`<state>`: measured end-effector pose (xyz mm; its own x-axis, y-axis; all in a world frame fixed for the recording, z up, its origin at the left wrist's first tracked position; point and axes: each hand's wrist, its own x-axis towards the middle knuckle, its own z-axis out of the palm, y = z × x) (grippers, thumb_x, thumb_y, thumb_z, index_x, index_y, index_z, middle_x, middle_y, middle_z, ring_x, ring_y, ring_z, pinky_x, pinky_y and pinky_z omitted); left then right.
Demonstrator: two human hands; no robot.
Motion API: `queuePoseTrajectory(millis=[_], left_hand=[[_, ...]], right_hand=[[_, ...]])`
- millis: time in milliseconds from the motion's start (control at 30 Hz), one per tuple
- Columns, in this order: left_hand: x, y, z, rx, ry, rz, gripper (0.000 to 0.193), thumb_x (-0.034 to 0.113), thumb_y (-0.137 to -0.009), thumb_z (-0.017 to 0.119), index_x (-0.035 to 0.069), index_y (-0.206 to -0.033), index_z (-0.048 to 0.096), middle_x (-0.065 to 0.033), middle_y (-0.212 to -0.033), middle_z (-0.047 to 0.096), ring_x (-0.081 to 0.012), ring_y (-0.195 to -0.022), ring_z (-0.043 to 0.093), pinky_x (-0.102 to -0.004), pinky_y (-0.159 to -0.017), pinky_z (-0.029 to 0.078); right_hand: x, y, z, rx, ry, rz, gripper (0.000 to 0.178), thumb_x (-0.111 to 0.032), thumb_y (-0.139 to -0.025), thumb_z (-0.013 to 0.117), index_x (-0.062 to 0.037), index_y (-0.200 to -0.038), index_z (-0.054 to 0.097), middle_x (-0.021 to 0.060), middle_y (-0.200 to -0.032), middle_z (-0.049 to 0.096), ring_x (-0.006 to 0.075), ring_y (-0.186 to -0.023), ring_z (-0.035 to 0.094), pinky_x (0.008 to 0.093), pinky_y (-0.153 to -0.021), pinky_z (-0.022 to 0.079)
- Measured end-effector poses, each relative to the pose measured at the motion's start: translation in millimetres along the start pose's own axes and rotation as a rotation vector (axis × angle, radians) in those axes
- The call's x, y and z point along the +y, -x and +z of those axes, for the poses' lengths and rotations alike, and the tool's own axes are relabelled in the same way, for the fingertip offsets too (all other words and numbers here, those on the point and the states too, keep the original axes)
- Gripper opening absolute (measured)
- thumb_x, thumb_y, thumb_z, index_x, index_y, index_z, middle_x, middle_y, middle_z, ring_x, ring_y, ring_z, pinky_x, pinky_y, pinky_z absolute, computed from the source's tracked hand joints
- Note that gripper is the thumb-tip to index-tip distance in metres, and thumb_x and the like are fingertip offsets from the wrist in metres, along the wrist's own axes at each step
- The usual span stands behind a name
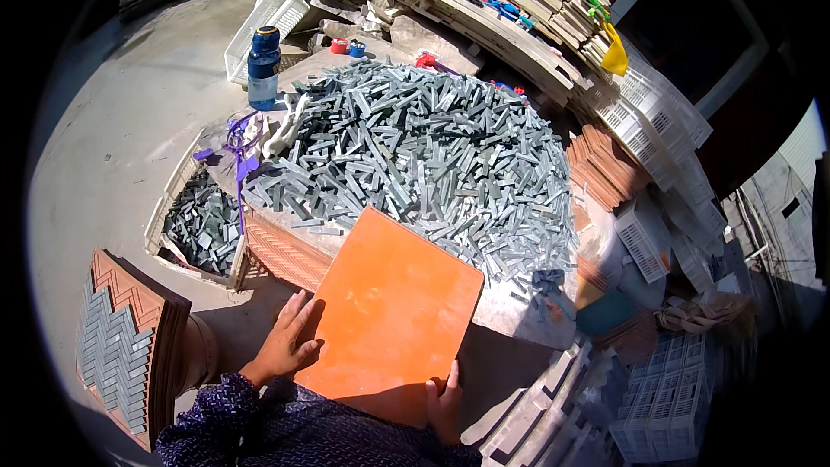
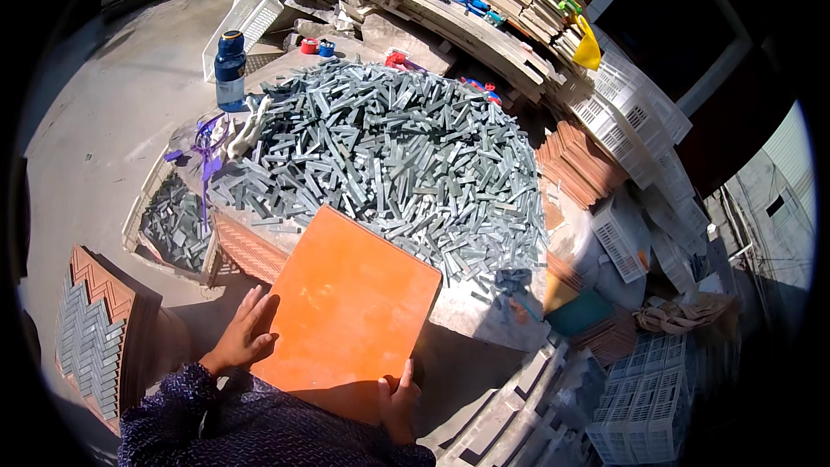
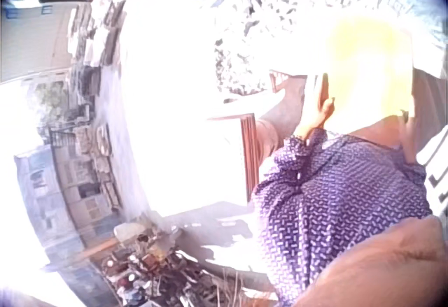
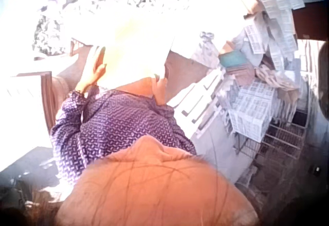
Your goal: The person places small rectangular tiles onto a square board in a herringbone pattern. They pick tiles from a nearby pile, position them by hand, and occasionally flip the board to check alignment before continuing.
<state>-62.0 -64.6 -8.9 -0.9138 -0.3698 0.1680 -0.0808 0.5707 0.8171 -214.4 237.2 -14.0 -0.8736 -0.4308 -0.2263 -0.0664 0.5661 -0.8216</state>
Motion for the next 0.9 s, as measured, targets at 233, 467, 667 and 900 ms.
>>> queuePoseTrajectory(millis=[233,467,667,900], left_hand=[[35,16,-23,-0.025,0.392,-0.142,0.072,0.048,-0.088,0.049,0.011,-0.144,0.023,-0.0175,-0.151,0.010,-0.0328,-0.140,0.002,-0.0479,-0.109,-0.003],[109,-24,-59,0.269,0.967,0.107,0.085,0.063,-0.087,0.035,-0.002,-0.140,0.025,-0.0170,-0.148,0.020,-0.0257,-0.139,0.014,-0.0384,-0.113,0.008],[150,-140,-67,0.476,0.799,0.525,0.089,0.067,-0.084,0.035,-0.003,-0.138,0.028,-0.0185,-0.142,0.030,-0.0269,-0.137,0.019,-0.0378,-0.113,0.007],[111,-243,-49,0.324,0.570,0.296,0.058,0.035,-0.097,0.038,-0.001,-0.140,0.024,-0.0150,-0.138,0.034,-0.0219,-0.130,0.029,-0.0320,-0.107,0.019]], right_hand=[[0,14,9,0.059,-0.329,-0.093,0.068,-0.023,-0.088,0.049,0.0008,-0.143,0.016,0.0192,-0.140,0.033,0.0260,-0.128,0.033,0.0360,-0.105,0.025],[-73,27,-62,-0.111,-1.103,-0.263,0.084,-0.048,-0.088,0.050,-0.0007,-0.144,0.008,0.0185,-0.149,0.016,0.0274,-0.137,0.019,0.0405,-0.112,0.016],[-78,-69,-73,0.299,-0.359,-0.605,0.048,-0.006,-0.084,0.061,0.0008,-0.128,0.043,0.0125,-0.132,0.043,0.0238,-0.120,0.044,0.0352,-0.099,0.035],[-35,-232,-66,0.377,-0.268,-0.664,0.037,-0.031,-0.086,0.060,0.0056,-0.084,0.059,0.0060,-0.076,0.060,0.0133,-0.070,0.054,0.0298,-0.065,0.044]])
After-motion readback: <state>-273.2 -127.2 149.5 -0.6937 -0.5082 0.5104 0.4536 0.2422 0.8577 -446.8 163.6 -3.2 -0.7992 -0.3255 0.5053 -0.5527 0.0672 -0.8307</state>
